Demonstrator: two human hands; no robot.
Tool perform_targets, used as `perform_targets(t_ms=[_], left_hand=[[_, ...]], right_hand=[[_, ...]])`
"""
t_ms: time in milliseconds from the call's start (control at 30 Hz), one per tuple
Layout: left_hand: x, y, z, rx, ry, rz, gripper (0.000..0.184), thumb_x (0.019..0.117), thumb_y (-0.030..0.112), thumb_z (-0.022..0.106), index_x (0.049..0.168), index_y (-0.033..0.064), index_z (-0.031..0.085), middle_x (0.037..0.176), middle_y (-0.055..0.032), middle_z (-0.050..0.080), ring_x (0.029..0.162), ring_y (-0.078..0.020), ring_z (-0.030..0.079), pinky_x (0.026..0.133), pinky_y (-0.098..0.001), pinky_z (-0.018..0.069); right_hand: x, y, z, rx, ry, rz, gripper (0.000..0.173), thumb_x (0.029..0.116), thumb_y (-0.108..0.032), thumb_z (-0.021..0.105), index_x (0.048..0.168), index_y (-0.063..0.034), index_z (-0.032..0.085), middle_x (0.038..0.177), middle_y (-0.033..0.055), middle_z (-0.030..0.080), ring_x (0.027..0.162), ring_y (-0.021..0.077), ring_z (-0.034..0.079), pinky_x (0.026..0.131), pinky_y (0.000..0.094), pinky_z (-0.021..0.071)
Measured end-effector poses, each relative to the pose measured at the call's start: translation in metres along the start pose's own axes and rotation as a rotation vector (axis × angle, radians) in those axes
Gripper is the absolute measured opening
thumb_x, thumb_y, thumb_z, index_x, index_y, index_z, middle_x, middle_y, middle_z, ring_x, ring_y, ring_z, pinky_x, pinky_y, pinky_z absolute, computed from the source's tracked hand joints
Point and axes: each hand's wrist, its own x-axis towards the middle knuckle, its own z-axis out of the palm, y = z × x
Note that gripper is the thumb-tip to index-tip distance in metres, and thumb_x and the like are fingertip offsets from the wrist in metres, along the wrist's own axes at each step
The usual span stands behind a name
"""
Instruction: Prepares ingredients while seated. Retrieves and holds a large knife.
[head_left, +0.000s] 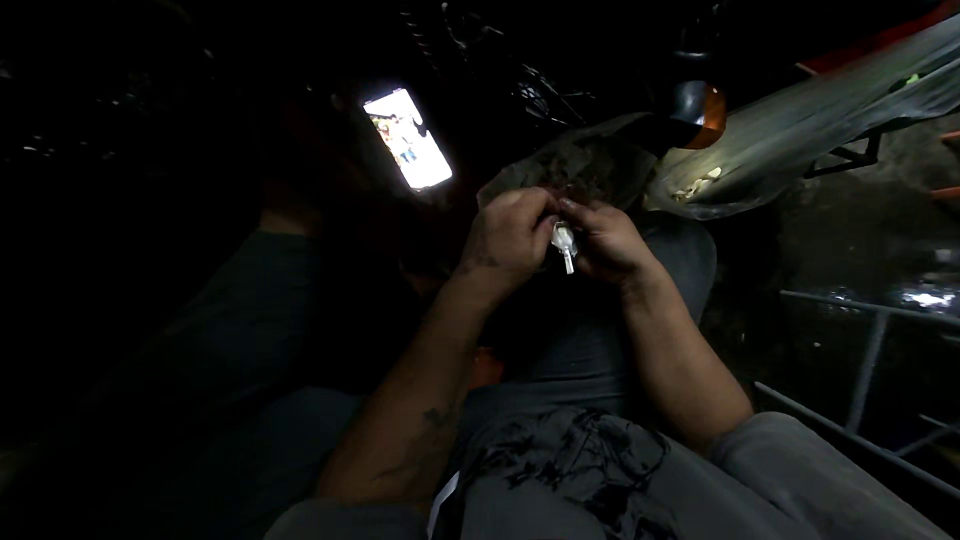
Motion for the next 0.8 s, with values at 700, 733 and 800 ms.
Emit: perform_targets(t_ms=[700,733,800], left_hand=[[0.002,-0.015,-0.003,-0.577,0.043,-0.233,0.011,0.0949,0.003,0.070,0.105,0.0038,0.072,0.095,-0.0022,0.075,0.079,-0.0081,0.072,0.074,-0.0266,0.0638],[0.002,-0.017,-0.007,-0.632,0.043,-0.214,0.012,0.0940,0.001,0.069,0.106,0.0021,0.072,0.096,-0.0031,0.075,0.080,-0.0090,0.072,0.075,-0.0265,0.0633],[0.001,-0.019,-0.016,-0.665,0.032,-0.171,0.013,0.0920,-0.001,0.069,0.105,0.0022,0.071,0.096,-0.0024,0.073,0.082,-0.0077,0.069,0.074,-0.0240,0.0604]], right_hand=[[0.003,-0.001,0.003,-0.029,0.160,0.081,0.038,0.1114,-0.029,0.036,0.111,-0.0042,0.065,0.096,0.0079,0.069,0.078,0.0165,0.067,0.065,0.0310,0.0580],[0.004,-0.001,0.002,-0.032,0.156,0.073,0.036,0.1110,-0.028,0.039,0.111,-0.0036,0.066,0.097,0.0082,0.070,0.079,0.0163,0.068,0.065,0.0300,0.0576],[0.004,-0.001,0.001,-0.075,0.128,0.023,0.030,0.1092,-0.023,0.044,0.112,-0.0024,0.066,0.096,0.0082,0.070,0.075,0.0144,0.066,0.062,0.0270,0.0563]])
